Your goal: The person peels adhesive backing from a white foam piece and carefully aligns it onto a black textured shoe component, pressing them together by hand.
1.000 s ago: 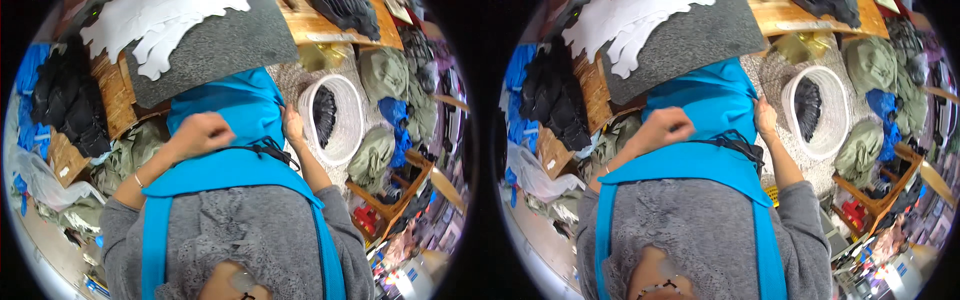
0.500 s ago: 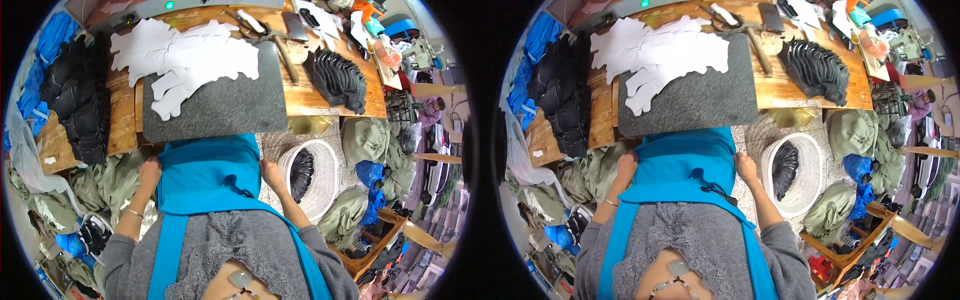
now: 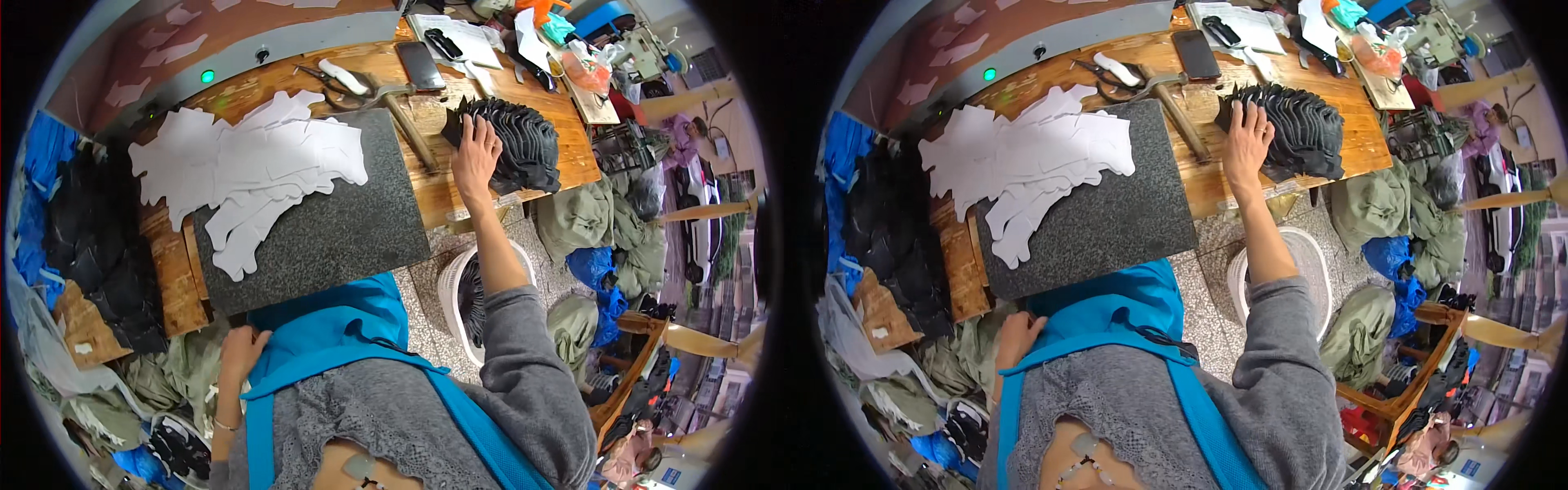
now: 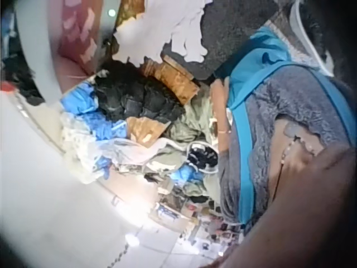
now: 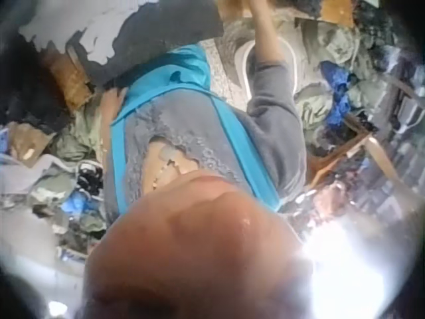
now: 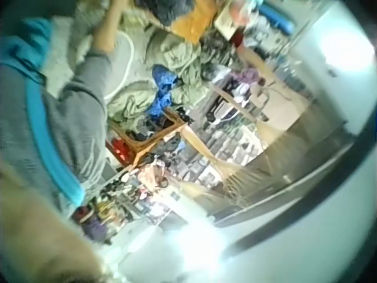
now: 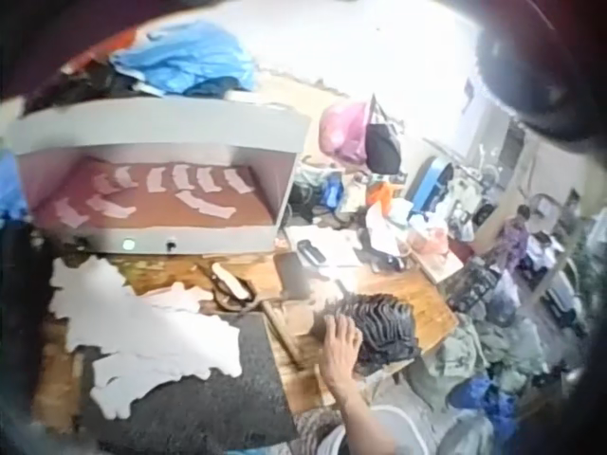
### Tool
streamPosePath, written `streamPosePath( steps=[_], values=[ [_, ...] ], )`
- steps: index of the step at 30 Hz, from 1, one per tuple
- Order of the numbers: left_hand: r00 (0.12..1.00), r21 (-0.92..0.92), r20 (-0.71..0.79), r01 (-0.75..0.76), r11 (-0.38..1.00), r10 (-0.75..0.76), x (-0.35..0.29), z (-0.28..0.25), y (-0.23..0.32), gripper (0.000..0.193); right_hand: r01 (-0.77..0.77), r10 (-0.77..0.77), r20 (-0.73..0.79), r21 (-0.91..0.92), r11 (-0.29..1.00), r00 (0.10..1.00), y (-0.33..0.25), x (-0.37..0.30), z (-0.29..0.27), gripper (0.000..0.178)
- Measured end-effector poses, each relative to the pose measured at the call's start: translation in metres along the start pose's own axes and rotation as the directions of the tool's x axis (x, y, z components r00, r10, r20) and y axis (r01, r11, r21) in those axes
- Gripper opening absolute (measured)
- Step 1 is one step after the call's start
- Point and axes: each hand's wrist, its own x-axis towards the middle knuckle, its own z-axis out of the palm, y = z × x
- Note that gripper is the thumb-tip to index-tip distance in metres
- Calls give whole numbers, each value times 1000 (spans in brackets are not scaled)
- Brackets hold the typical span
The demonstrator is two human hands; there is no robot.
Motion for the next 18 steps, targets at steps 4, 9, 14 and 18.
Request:
streamPosePath(
  steps=[4,9,14,18],
  values=[
    [998,-53,67,-15,998,19,-2,-4,-10,37,-63,62,-16,-34,997,998,4,14,25,54],
    [966,-217,93,-215,952,240,2,-34,-5,33,97,-93,-93,39,995,991,32,14,31,45],
    [926,-587,191,-157,794,325,-10,-111,9,24,-178,169,154,43,983,974,-11,17,-26,61],
    [948,-632,-301,-282,722,106,43,-125,-3,23,-27,-72,119,670,742,990,-111,58,-73,40]
  ],
)
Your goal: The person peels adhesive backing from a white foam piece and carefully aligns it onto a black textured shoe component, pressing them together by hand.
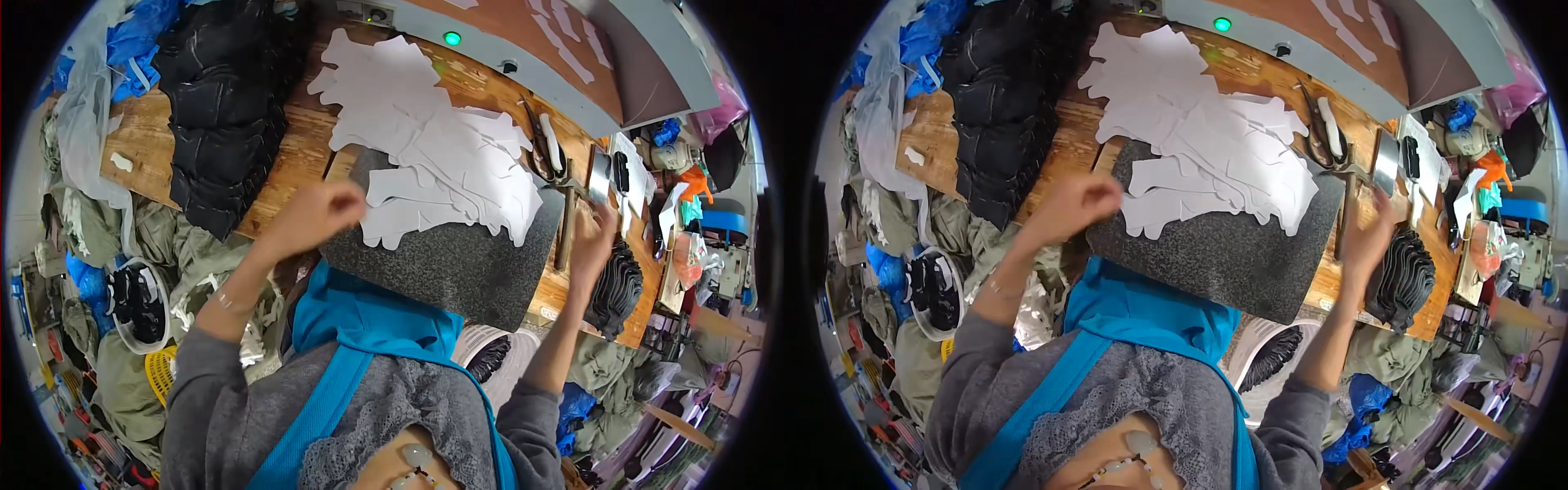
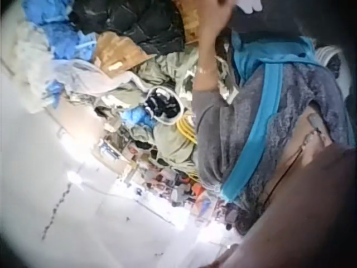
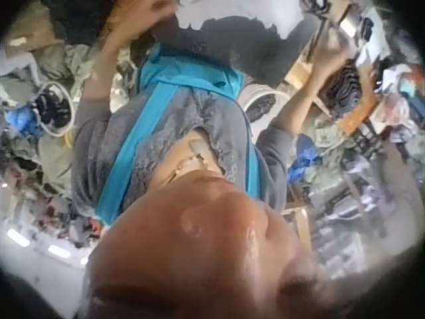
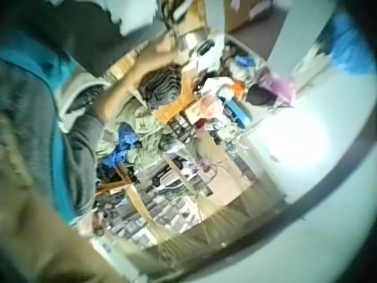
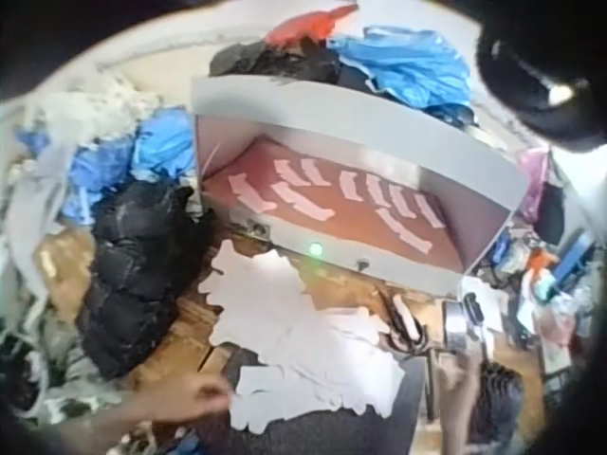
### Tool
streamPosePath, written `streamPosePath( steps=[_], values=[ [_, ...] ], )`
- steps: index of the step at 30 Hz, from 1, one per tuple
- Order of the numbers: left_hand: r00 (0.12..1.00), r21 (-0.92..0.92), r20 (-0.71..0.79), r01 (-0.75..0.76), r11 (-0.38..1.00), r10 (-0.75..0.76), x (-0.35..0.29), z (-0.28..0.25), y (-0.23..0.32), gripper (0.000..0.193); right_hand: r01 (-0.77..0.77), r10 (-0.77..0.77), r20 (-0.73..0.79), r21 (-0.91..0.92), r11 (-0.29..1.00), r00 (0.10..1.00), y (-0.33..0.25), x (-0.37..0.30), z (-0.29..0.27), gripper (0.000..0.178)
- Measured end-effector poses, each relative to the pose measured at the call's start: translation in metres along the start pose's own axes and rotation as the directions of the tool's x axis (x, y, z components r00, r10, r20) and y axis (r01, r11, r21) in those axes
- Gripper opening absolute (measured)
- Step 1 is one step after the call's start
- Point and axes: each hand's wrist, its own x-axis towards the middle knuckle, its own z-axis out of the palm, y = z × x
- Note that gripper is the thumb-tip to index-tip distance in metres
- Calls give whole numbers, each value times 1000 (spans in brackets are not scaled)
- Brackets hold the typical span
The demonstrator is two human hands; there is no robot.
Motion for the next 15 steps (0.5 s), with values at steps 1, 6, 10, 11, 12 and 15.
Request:
streamPosePath(
  steps=[1,6,10,11,12,15],
  values=[
    [990,42,-133,-51,998,57,19,4,-4,23,2,-23,126,169,986,992,-23,3,16,35],
    [901,289,-343,-167,943,265,98,44,-5,30,150,-368,326,537,830,871,-131,4,96,25],
    [874,300,-360,-223,928,326,110,59,-2,42,34,-211,325,474,880,922,-147,12,151,21],
    [866,286,-367,-242,927,339,109,59,-4,43,44,-200,307,448,893,930,-150,10,156,21],
    [857,273,-376,-261,926,352,108,58,-7,44,54,-190,288,421,905,939,-154,10,158,20],
    [840,280,-384,-289,915,383,101,59,-15,46,106,-207,205,417,903,957,-158,0,167,19]
  ],
)
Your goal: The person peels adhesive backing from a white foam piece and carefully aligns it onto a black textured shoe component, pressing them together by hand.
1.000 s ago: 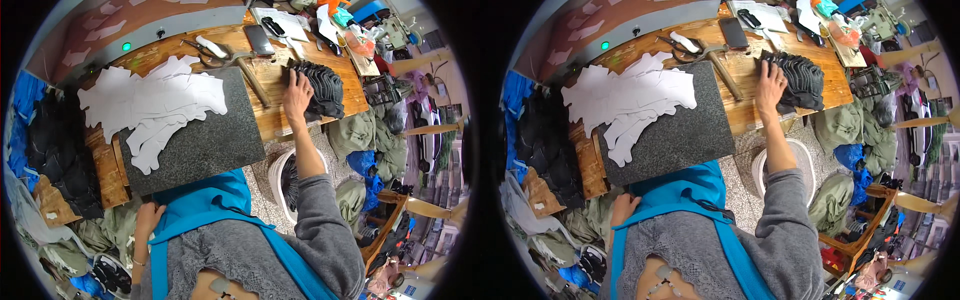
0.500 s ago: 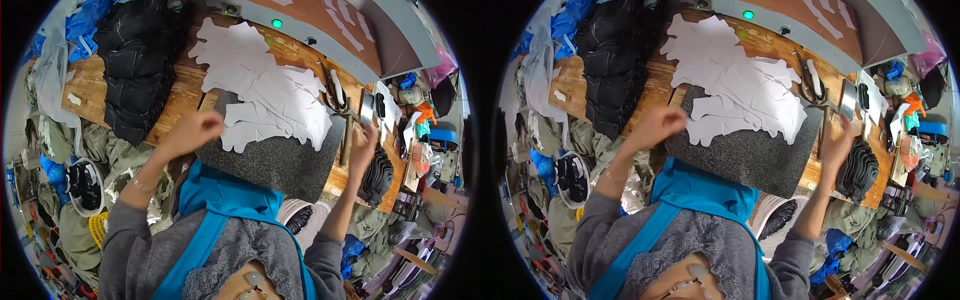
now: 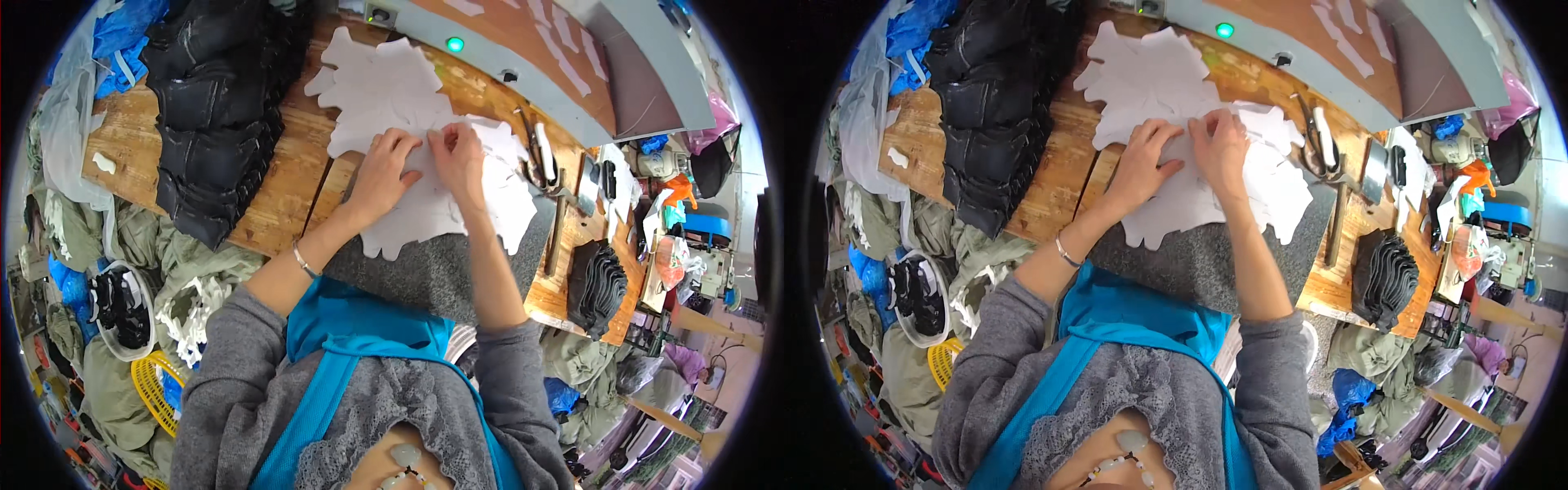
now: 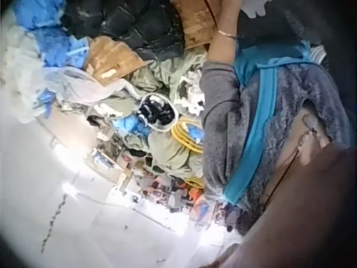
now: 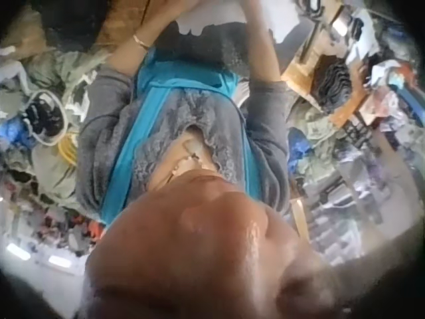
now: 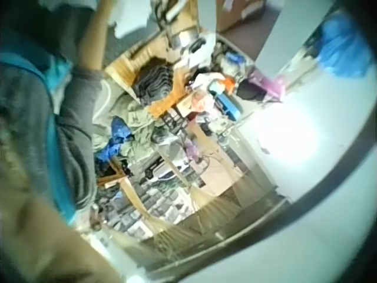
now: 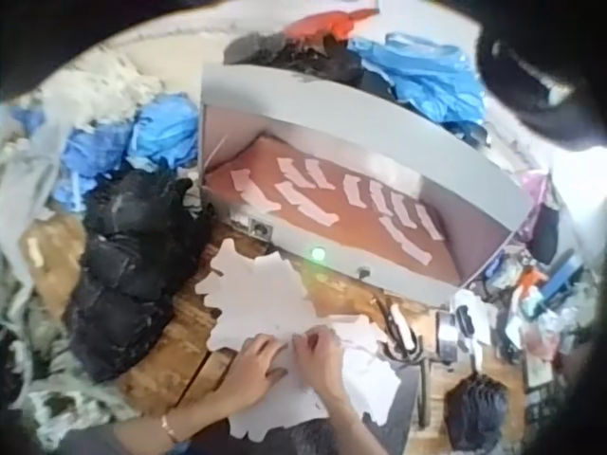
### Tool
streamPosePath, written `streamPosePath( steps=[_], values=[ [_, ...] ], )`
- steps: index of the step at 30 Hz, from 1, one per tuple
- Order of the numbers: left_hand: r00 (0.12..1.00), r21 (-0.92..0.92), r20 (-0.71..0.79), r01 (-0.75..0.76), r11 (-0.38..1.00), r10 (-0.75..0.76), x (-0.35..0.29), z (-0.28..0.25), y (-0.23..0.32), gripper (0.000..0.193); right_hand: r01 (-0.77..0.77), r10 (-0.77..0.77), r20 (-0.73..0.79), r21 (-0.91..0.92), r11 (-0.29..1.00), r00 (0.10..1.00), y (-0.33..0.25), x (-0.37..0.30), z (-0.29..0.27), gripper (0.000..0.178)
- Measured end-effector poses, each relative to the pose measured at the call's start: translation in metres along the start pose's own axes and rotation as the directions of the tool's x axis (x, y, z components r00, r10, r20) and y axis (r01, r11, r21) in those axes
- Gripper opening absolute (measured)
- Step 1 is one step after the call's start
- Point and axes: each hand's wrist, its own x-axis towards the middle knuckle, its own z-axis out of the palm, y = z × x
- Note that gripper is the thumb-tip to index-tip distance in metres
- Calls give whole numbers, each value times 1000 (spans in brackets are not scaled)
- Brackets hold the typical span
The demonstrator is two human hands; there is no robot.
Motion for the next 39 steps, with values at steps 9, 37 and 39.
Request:
streamPosePath(
  steps=[9,37,39],
  values=[
    [994,8,-36,-102,995,102,-1,1,-5,38,-224,192,129,730,646,973,13,-16,-37,9],
    [964,-598,265,159,785,7,10,15,89,30,-194,164,109,655,731,981,-54,-21,-124,18],
    [950,-668,260,305,679,-172,23,5,76,26,273,-267,-76,103,956,961,-44,-7,-124,24]
  ],
)
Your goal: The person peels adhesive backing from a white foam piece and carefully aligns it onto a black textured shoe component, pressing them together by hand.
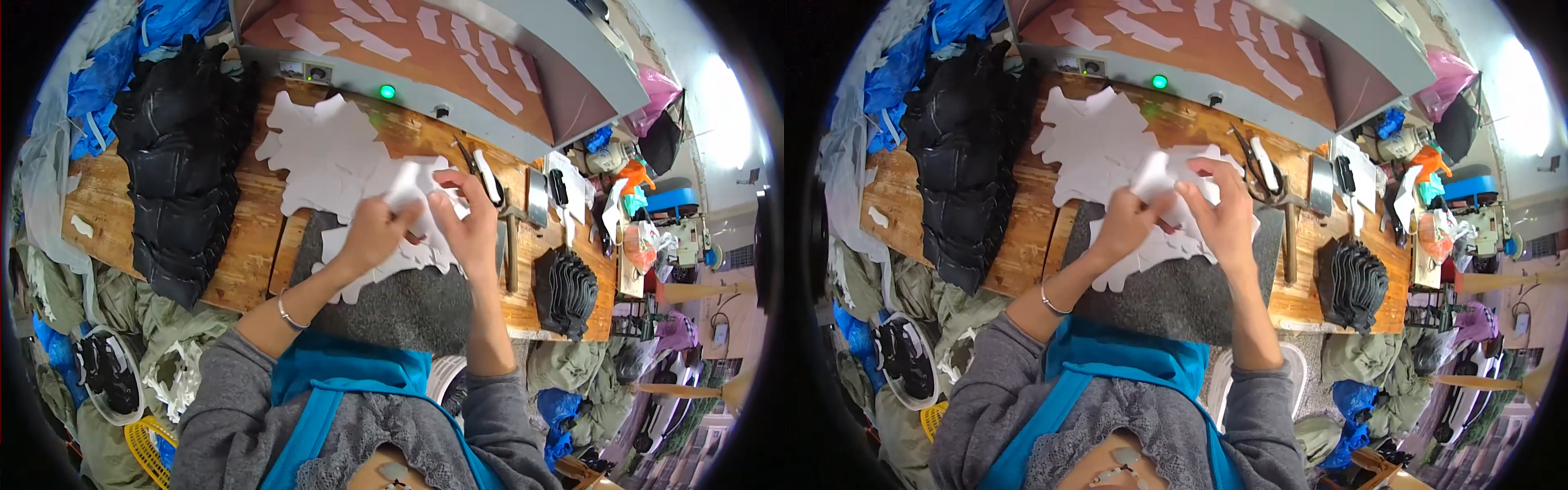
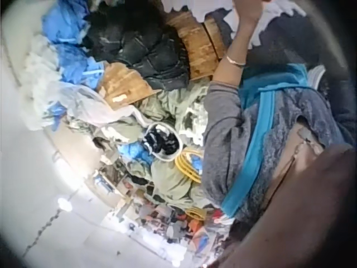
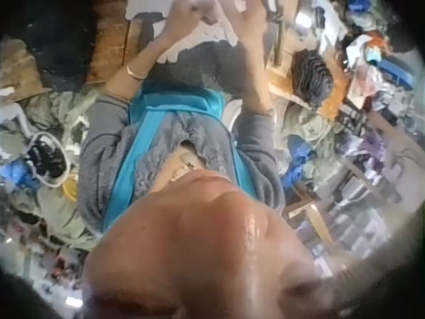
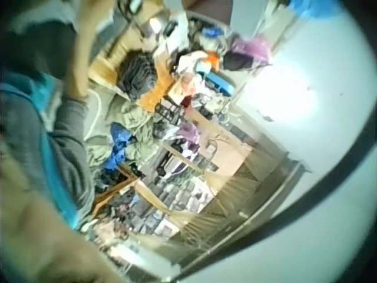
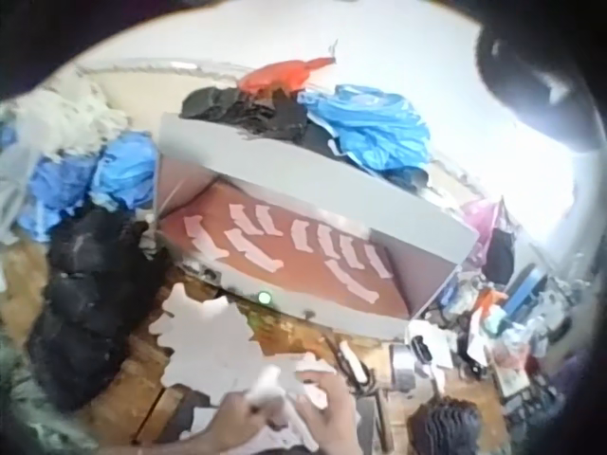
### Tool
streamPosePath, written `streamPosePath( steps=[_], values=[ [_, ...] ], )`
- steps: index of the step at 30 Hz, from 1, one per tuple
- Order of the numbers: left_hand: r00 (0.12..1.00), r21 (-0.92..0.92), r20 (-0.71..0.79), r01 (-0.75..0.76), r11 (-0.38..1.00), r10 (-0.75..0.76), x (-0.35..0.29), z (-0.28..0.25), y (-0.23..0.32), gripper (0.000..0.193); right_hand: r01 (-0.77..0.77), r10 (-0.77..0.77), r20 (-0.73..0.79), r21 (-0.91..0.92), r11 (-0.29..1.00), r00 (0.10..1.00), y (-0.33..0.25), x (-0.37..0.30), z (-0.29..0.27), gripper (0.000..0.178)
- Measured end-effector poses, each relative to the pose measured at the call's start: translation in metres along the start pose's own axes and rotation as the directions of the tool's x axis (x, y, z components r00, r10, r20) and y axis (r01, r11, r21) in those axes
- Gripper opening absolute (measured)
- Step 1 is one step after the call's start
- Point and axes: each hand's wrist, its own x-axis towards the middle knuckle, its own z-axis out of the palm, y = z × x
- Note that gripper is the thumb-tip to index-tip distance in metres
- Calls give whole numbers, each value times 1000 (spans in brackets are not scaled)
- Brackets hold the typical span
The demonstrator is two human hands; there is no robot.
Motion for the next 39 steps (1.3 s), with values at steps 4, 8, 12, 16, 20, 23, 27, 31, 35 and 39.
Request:
streamPosePath(
  steps=[4,8,12,16,20,23,27,31,35,39],
  values=[
    [986,-406,-84,100,908,-146,27,-51,7,28,-143,112,244,115,983,963,32,17,12,27],
    [981,-260,-184,4,966,-54,37,-59,20,28,-102,96,65,96,990,993,93,106,32,20],
    [988,-39,-147,34,999,-40,28,-87,19,26,60,-62,-31,-81,995,998,188,191,31,19],
    [965,34,-253,75,997,-64,-19,-133,18,26,127,-135,-6,-283,950,991,229,213,48,21],
    [934,141,-353,113,984,-57,-69,-164,20,23,356,-318,196,-717,599,928,230,212,30,24],
    [889,374,-455,137,917,53,-103,-190,32,21,328,-307,177,-760,562,935,206,203,25,31],
    [664,667,-636,218,713,392,-141,-243,40,19,524,-548,61,-398,753,834,110,201,88,23],
    [688,768,-585,301,565,429,-154,-281,38,33,689,-664,294,23,724,688,-34,146,174,23],
    [821,925,-341,207,318,458,-134,-305,18,46,828,-804,416,182,530,424,-116,90,231,32],
    [886,942,-277,176,285,371,-127,-307,24,50,853,-771,422,-10,522,477,-127,70,266,36]
  ],
)
